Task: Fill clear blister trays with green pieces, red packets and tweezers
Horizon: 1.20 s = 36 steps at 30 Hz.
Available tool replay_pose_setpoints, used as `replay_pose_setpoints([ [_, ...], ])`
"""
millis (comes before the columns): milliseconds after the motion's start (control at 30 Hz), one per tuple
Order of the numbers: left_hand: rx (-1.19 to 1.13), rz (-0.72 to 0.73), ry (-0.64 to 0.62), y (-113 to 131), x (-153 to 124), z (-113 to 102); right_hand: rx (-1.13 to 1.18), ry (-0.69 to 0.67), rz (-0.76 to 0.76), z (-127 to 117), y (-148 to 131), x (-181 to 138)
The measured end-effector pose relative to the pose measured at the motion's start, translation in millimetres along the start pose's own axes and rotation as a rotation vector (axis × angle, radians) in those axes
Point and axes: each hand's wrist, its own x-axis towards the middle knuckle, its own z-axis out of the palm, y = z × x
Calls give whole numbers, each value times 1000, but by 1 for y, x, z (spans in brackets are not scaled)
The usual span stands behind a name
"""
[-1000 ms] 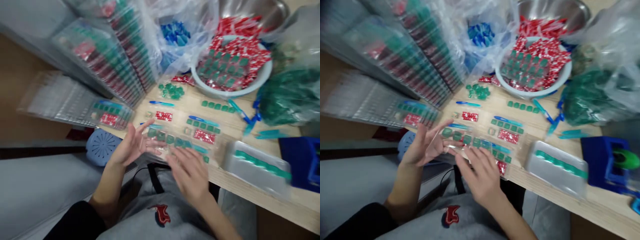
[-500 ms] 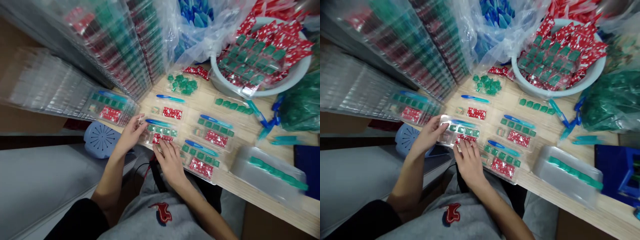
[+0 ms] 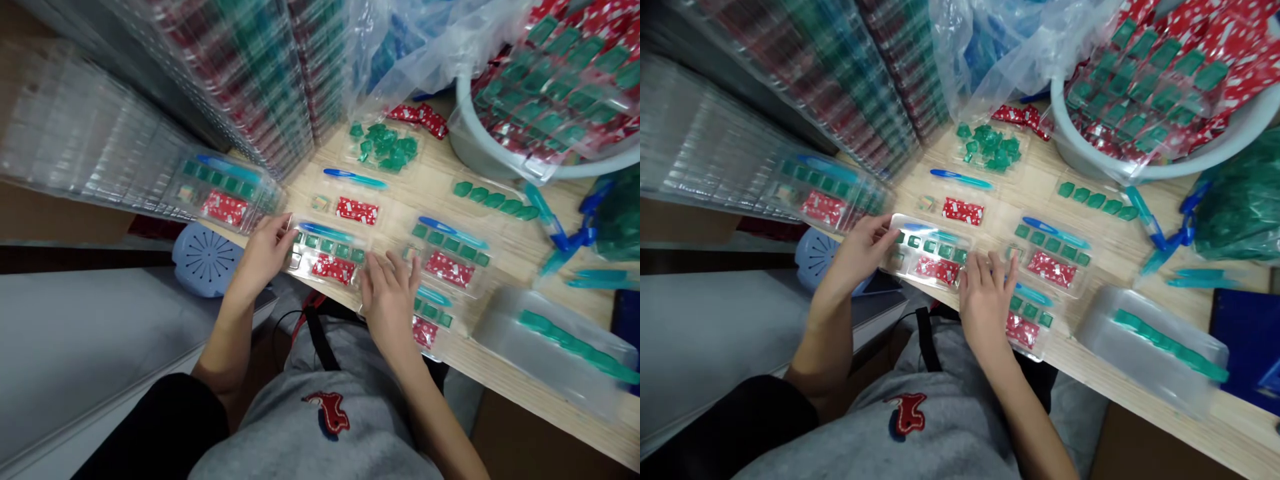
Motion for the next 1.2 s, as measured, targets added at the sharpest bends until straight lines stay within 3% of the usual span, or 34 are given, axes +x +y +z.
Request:
replay_pose_setpoints([
  [167, 293, 14, 35, 4, -9, 11, 1, -16, 60, 8, -5, 1],
  [300, 285, 0, 45, -1, -17, 9, 86, -2, 74, 6, -19, -2],
  [400, 220, -53, 84, 3, -27, -1, 237, 66, 67, -7, -29, -10],
  [533, 116, -29, 143, 30, -53, -2, 358, 153, 145, -41, -26, -37],
  [667, -75, 115, -80, 67, -77, 26, 327, 236, 446, -73, 1, -76],
  [767, -81, 253, -224, 88, -76, 48, 278, 300, 632, -89, 21, -88],
  [867, -61, 347, -207, 106, -61, 51, 244, 360, 658, -105, 28, -75],
  [967, -70, 393, -113, 121, -46, 39, 269, 374, 613, -117, 28, -58],
  [1067, -39, 402, -88, 125, -50, 32, 300, 341, 617, -119, 26, -62],
  [1200, 25, 369, -241, 99, -74, 50, 364, 206, 719, -97, 30, -97],
])
